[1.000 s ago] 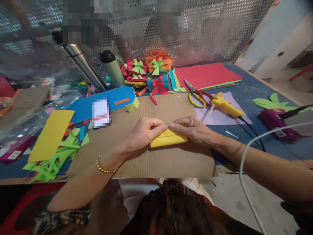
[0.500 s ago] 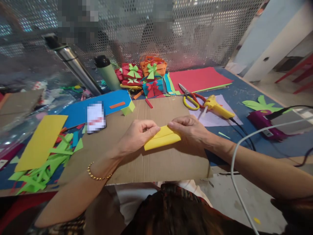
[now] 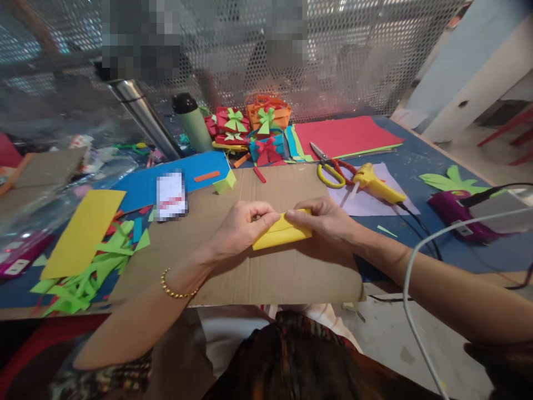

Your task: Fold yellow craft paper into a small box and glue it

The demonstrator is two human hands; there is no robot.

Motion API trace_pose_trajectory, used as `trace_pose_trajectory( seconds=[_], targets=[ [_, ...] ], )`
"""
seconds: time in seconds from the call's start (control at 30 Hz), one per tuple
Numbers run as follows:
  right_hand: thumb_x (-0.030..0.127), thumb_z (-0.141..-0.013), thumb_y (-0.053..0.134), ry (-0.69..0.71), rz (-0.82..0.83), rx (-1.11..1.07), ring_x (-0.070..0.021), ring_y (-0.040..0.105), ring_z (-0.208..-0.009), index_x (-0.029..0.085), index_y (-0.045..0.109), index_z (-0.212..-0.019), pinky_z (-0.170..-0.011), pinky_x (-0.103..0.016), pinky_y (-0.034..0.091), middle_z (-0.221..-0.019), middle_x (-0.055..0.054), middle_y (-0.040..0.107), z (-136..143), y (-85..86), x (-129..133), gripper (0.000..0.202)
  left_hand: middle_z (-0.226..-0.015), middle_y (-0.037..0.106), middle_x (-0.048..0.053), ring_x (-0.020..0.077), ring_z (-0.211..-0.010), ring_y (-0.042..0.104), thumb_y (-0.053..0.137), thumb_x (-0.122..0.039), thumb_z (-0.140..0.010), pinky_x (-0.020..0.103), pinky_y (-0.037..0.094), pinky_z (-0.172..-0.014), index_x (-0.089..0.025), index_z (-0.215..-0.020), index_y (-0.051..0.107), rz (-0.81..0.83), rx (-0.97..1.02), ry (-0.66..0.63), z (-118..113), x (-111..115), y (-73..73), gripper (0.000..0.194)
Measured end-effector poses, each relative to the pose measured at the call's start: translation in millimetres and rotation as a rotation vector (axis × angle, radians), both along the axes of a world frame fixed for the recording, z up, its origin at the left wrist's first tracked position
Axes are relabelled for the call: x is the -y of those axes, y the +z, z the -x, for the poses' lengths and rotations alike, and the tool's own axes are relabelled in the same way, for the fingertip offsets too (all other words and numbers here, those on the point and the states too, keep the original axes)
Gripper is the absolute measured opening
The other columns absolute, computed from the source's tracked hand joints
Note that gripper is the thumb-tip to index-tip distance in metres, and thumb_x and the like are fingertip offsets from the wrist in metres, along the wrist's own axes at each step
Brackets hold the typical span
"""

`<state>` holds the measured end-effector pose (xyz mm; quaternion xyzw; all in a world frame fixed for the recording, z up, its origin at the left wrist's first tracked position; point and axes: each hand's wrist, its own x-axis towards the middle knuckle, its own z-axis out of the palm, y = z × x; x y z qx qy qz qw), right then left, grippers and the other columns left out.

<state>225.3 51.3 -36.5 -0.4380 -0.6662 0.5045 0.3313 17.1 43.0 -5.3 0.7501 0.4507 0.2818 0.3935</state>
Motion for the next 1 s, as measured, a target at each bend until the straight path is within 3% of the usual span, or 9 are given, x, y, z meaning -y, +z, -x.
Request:
trace_pose_trajectory(
  seconds=[0.2,0.33,0.43,0.57,0.73,0.9,1.0],
  targets=[
    [0.07,-0.079,0.065,-0.014,-0.038,-0.019,-0.0092,0.034,-0.056,0.019,0.055,-0.06,-0.051,-0.027,0.023,-0.057,0.004,0.04,1.3,-1.0,2.0,0.055,-0.061,0.045,-0.004,0.0103,-0.06,0.039,0.054,-0.037,-0.09,0.026,0.029,-0.056,-0.017,-0.063,0.055,-0.038,-0.035,-0.002,-2.2,-0.2,0.2,0.034],
    [0.065,-0.084,0.061,-0.043,-0.099,0.031,-0.0092,0.034,-0.056,0.019,0.052,-0.059,-0.051,-0.027,0.022,-0.057,0.004,0.037,-0.6,0.8,1.7,0.053,-0.064,0.044,-0.003,0.0109,-0.06,0.039,0.056,-0.057,-0.089,0.026,0.029,-0.055,-0.018,-0.065,0.052,0.167,0.09,-0.016,1.5,-6.5,-4.1,0.045],
    [0.063,-0.086,0.058,-0.066,-0.144,0.064,-0.009,0.032,-0.055,0.019,0.051,-0.059,-0.052,-0.027,0.021,-0.057,0.004,0.035,-1.8,-0.1,0.9,0.052,-0.068,0.05,-0.001,0.0128,-0.063,0.044,0.053,-0.067,-0.088,0.027,0.032,-0.059,-0.018,-0.07,0.056,0.193,0.133,-0.018,5.0,-11.0,-4.1,0.053],
    [0.063,-0.086,0.058,-0.069,-0.138,0.056,-0.0089,0.032,-0.056,0.019,0.051,-0.058,-0.052,-0.027,0.022,-0.057,0.004,0.034,-3.3,-0.2,0.8,0.052,-0.064,0.046,-0.002,0.0124,-0.062,0.04,0.059,-0.056,-0.085,0.028,0.029,-0.058,-0.018,-0.064,0.053,0.117,0.035,-0.017,6.6,-11.3,1.0,0.044],
    [0.067,-0.084,0.059,-0.052,-0.087,0.045,-0.0091,0.034,-0.056,0.019,0.052,-0.06,-0.051,-0.027,0.022,-0.057,0.004,0.037,-2.9,1.2,2.0,0.054,-0.062,0.046,-0.002,0.0126,-0.063,0.042,0.053,-0.043,-0.087,0.028,0.03,-0.058,-0.018,-0.064,0.054,0.035,-0.042,-0.009,5.1,-8.4,3.1,0.034],
    [0.071,-0.077,0.065,-0.084,-0.019,-0.034,-0.0089,0.033,-0.055,0.019,0.054,-0.058,-0.05,-0.027,0.022,-0.056,0.004,0.038,-0.4,-1.1,0.1,0.056,-0.06,0.039,-0.004,0.0119,-0.061,0.038,0.051,-0.04,-0.088,0.029,0.027,-0.058,-0.02,-0.059,0.046,-0.079,-0.064,0.066,1.4,-7.9,-3.4,0.036],
    [0.068,-0.075,0.069,-0.114,0.015,-0.089,-0.0103,0.038,-0.058,0.018,0.059,-0.062,-0.052,-0.026,0.026,-0.059,0.002,0.044,-1.2,-4.5,-1.9,0.053,-0.063,0.041,-0.003,0.0124,-0.062,0.038,0.053,-0.049,-0.089,0.029,0.028,-0.057,-0.02,-0.061,0.046,-0.008,0.013,0.064,2.7,-11.2,-5.7,0.041]
  ],
)
